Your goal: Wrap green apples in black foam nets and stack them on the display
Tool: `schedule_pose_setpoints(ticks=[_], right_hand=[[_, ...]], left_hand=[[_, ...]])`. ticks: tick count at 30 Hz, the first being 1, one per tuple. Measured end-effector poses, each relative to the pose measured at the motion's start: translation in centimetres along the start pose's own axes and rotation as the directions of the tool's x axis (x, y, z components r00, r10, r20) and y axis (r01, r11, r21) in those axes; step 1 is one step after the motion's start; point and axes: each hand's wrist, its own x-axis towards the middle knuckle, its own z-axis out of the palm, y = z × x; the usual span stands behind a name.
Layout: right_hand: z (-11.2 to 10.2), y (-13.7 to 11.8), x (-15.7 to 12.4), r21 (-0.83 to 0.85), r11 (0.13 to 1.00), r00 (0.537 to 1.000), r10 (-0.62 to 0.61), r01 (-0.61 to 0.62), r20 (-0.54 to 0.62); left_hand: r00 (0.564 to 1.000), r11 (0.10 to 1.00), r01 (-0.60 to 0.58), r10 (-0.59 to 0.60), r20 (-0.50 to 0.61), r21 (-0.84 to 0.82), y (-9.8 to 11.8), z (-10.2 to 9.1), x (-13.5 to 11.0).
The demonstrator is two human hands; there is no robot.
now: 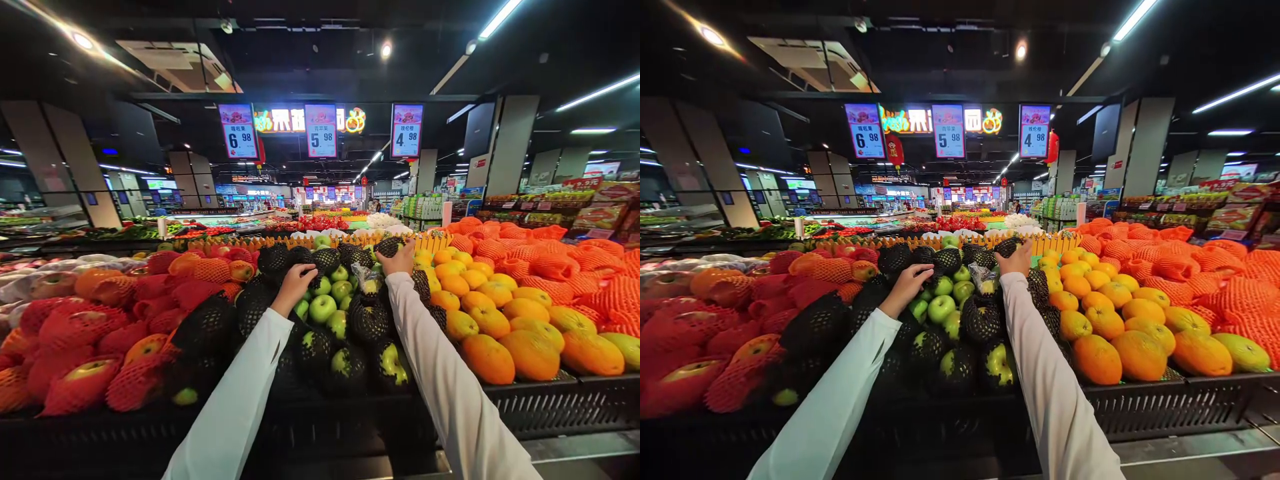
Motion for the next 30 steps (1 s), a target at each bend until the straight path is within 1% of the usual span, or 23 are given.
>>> schedule_pose_setpoints(ticks=[2, 3, 6, 8, 10, 12, 13, 15, 17, 18, 19, 20, 23, 26, 27, 29, 30], right_hand=[[1.1, 0.1, 0.1, -0.075, 0.996, 0.996, -0.05, 0.055, 0.068], [1.6, 0.0, 0.1, -0.1, 0.992, 0.995, -0.062, 0.07, 0.083], [2.6, 0.1, 0.4, -0.141, 0.989, 0.997, -0.038, 0.046, 0.062], [2.8, 0.2, 0.8, -0.108, 0.994, 0.999, 0.007, -0.001, 0.049], [2.8, 0.3, 1.2, -0.026, 0.999, 0.997, 0.043, -0.041, 0.065], [2.8, 0.3, 1.5, 0.03, 0.999, 0.995, 0.024, -0.027, 0.1], [2.9, 0.2, 1.6, 0.028, 1.0, 0.992, 0.002, -0.005, 0.13], [3.1, 0.1, 1.7, -0.042, 0.998, 0.965, -0.033, 0.046, 0.261], [3.3, -0.2, 1.6, -0.133, 0.987, 0.905, -0.024, 0.089, 0.425], [3.4, -0.3, 1.5, -0.168, 0.98, 0.874, -0.014, 0.108, 0.485], [3.5, -0.4, 1.4, -0.193, 0.973, 0.854, -0.009, 0.127, 0.52], [3.4, -0.5, 1.2, -0.208, 0.967, 0.847, -0.012, 0.145, 0.531], [2.9, -1.0, 0.2, -0.233, 0.953, 0.858, -0.048, 0.193, 0.511], [2.2, -1.9, -1.3, -0.278, 0.918, 0.895, -0.15, 0.283, 0.419], [2.0, -2.3, -1.9, -0.28, 0.903, 0.895, -0.2, 0.326, 0.399], [1.8, -3.2, -3.3, -0.265, 0.862, 0.871, -0.323, 0.433, 0.371], [1.7, -3.7, -4.0, -0.248, 0.833, 0.845, -0.394, 0.495, 0.362]], left_hand=[[1.0, 1.0, 0.002, -0.002, 0.001, -0.005, 0.0, 0.0, 0.0], [1.0, 1.0, 0.002, -0.002, -0.001, -0.007, 0.0, 0.0, 0.0], [1.0, 1.0, 0.004, -0.004, -0.009, -0.014, 0.0, 0.1, -0.1], [1.0, 1.0, 0.005, -0.006, -0.009, -0.017, 0.0, 0.1, -0.1], [1.0, 1.0, 0.009, -0.009, -0.002, -0.018, 0.0, 0.1, 0.0], [1.0, 1.0, 0.013, -0.013, 0.01, -0.015, 0.0, 0.0, 0.0], [1.0, 1.0, 0.015, -0.014, 0.016, -0.013, 0.0, 0.0, 0.0], [1.0, 1.0, 0.016, -0.015, 0.027, -0.008, 0.0, 0.0, -0.1], [1.0, 1.0, 0.013, -0.013, 0.028, -0.003, 0.1, 0.0, -0.1], [1.0, 1.0, 0.011, -0.011, 0.025, -0.001, 0.1, 0.0, -0.1], [1.0, 1.0, 0.008, -0.008, 0.021, 0.002, 0.2, 0.0, -0.1], [1.0, 1.0, 0.005, -0.005, 0.018, 0.004, 0.2, 0.0, -0.1], [0.999, 0.999, -0.041, 0.041, -0.001, 0.004, 0.6, -0.2, -0.2], [0.99, 0.991, -0.134, 0.134, -0.034, -0.011, 1.0, -0.3, -0.5], [0.987, 0.987, -0.158, 0.158, -0.038, -0.016, 1.1, -0.4, -0.6], [0.98, 0.98, -0.196, 0.195, -0.034, -0.024, 1.4, -0.5, -0.7], [0.978, 0.977, -0.209, 0.209, -0.028, -0.028, 1.5, -0.5, -0.7]])
